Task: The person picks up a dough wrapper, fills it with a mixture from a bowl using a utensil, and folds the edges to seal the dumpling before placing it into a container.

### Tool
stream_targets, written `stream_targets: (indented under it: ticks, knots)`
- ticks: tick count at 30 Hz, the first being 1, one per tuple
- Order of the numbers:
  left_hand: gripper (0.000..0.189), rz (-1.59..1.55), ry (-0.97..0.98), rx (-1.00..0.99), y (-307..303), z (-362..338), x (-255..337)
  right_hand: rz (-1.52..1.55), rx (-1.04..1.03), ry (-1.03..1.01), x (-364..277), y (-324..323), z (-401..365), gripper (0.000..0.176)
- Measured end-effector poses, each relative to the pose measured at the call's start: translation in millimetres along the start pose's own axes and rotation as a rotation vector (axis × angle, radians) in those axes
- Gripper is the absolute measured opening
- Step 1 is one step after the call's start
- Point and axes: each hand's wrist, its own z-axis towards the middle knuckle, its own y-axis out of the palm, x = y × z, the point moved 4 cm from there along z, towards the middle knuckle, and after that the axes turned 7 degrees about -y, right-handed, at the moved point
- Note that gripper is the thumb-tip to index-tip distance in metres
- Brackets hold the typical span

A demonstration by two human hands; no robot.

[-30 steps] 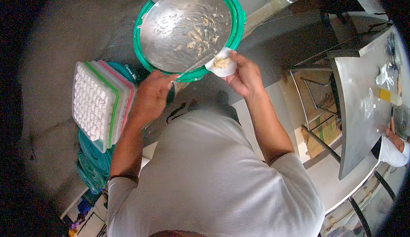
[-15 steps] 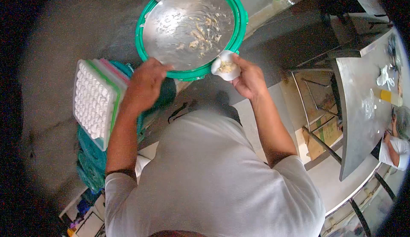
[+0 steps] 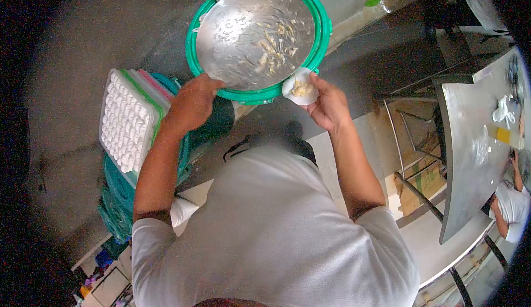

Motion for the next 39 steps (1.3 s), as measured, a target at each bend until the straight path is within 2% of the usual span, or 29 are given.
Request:
stream_targets:
  ticks: [2, 6, 12, 14, 15, 17, 18, 20, 23, 27, 39]
  knots:
    - [0.027, -0.331, 0.159, -0.019, 3.0, -7.2, 9.6, -0.005, -0.004, -0.002, 1.1, -3.6, 3.2, 0.039]
    - [0.026, -0.258, 0.053, 0.12, 14.0, 8.8, 14.1, -0.016, -0.018, -0.011, 5.1, -6.1, 8.7, 0.038]
    - [0.026, -0.287, 0.11, 0.003, 11.7, -12.9, 18.0, 0.008, -0.017, -0.016, 1.7, -2.0, 6.4, 0.036]
    - [0.028, -0.508, 0.179, 0.01, 19.4, -18.2, 13.5, 0.04, -0.043, -0.004, 0.8, 2.4, 5.0, 0.037]
    - [0.028, -0.509, 0.182, 0.007, 16.4, -20.0, 18.1, 0.069, -0.07, 0.008, 0.7, 5.5, 4.1, 0.037]
    - [0.029, -0.67, -0.092, -0.241, 19.9, -24.0, 24.7, 0.082, -0.065, 0.015, 0.6, 11.3, 1.9, 0.038]
    - [0.029, -0.675, -0.089, -0.243, 24.7, -28.1, 30.9, 0.092, -0.066, 0.024, -0.3, 13.3, 1.2, 0.038]
    - [0.029, -0.637, 0.156, -0.006, 23.6, -38.2, 45.2, 0.088, -0.068, 0.021, -2.5, 14.3, 1.1, 0.04]
    - [0.029, -0.561, 0.187, 0.056, 15.0, -39.3, 49.3, 0.084, -0.064, 0.004, -4.7, 15.3, 1.1, 0.041]
    - [0.03, -0.546, 0.132, 0.073, 7.7, -23.4, 43.5, 0.033, -0.048, -0.02, -5.6, 8.3, 5.2, 0.04]
    - [0.033, -0.557, 0.242, 0.052, 2.1, -35.4, 59.6, 0.067, -0.088, -0.022, -16.9, 15.1, -15.6, 0.042]
